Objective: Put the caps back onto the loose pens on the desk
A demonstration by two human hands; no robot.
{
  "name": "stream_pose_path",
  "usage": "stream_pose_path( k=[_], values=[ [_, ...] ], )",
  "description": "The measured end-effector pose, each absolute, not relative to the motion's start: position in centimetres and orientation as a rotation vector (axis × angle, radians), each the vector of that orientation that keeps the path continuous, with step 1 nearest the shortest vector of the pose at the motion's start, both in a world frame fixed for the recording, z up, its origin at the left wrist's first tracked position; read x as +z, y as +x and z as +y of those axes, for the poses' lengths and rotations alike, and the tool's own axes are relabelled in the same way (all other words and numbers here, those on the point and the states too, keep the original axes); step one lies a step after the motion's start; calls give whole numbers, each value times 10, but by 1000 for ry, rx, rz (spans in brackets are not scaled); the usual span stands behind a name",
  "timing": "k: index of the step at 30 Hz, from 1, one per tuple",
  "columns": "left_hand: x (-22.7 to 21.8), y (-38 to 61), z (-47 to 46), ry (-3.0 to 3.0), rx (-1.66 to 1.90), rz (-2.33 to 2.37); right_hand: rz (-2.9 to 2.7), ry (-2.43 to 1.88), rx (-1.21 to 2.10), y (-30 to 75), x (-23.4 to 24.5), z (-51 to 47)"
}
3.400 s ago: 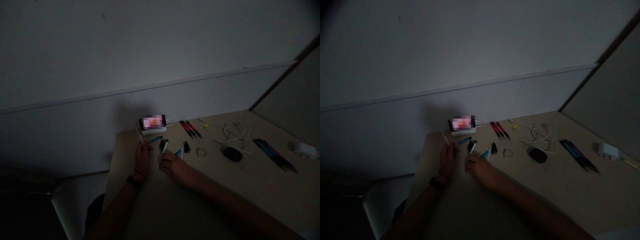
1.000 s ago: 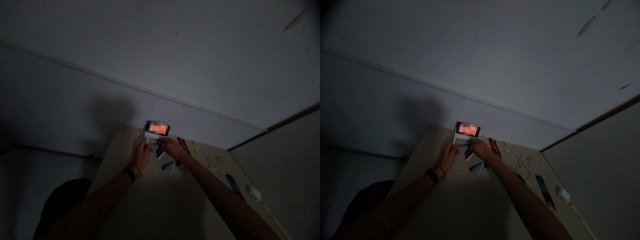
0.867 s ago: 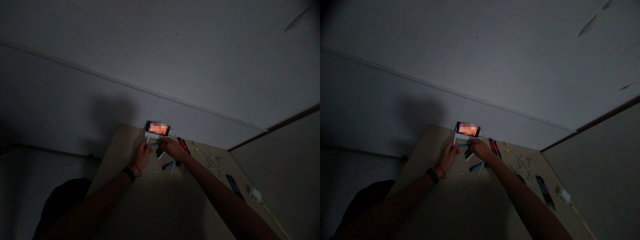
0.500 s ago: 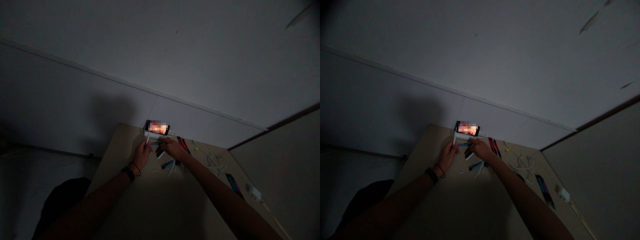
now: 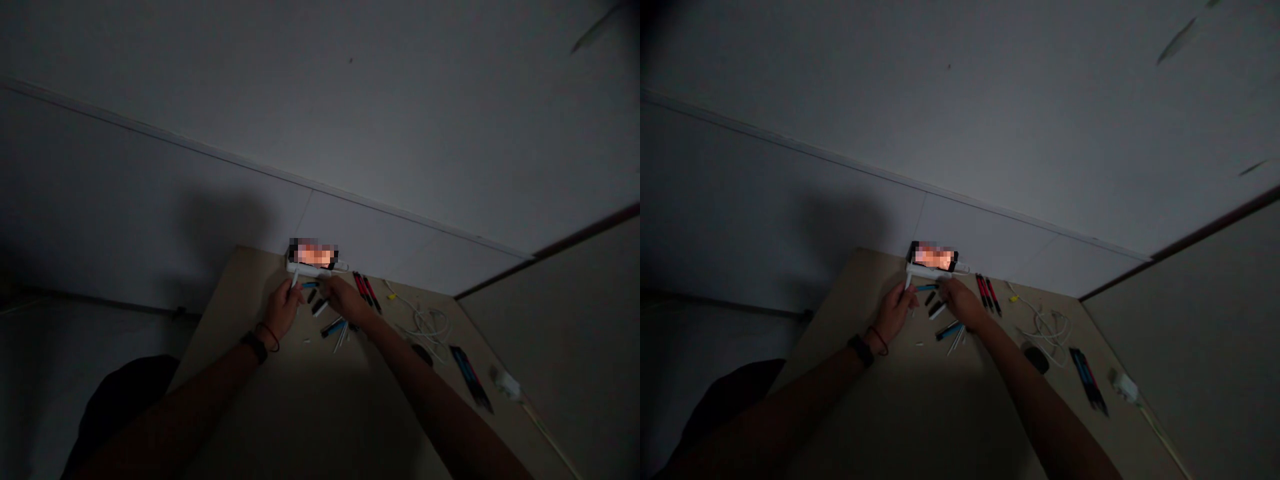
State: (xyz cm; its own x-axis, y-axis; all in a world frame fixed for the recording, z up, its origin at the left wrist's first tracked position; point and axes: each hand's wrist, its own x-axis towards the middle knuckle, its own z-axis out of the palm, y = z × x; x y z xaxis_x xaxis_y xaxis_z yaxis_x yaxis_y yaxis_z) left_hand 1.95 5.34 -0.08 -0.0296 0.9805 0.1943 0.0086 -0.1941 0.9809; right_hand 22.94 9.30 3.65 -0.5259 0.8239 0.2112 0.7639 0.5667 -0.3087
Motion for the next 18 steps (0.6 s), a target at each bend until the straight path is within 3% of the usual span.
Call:
stream_pose_path(
  k=[8, 18],
  values=[
    [3, 20, 51, 1354, 1339, 1151, -1466, -1312, 847, 213, 23, 54],
    [4, 23, 47, 1534, 1284, 1172, -1248, -1272, 1082, 216, 15, 43]
  ],
)
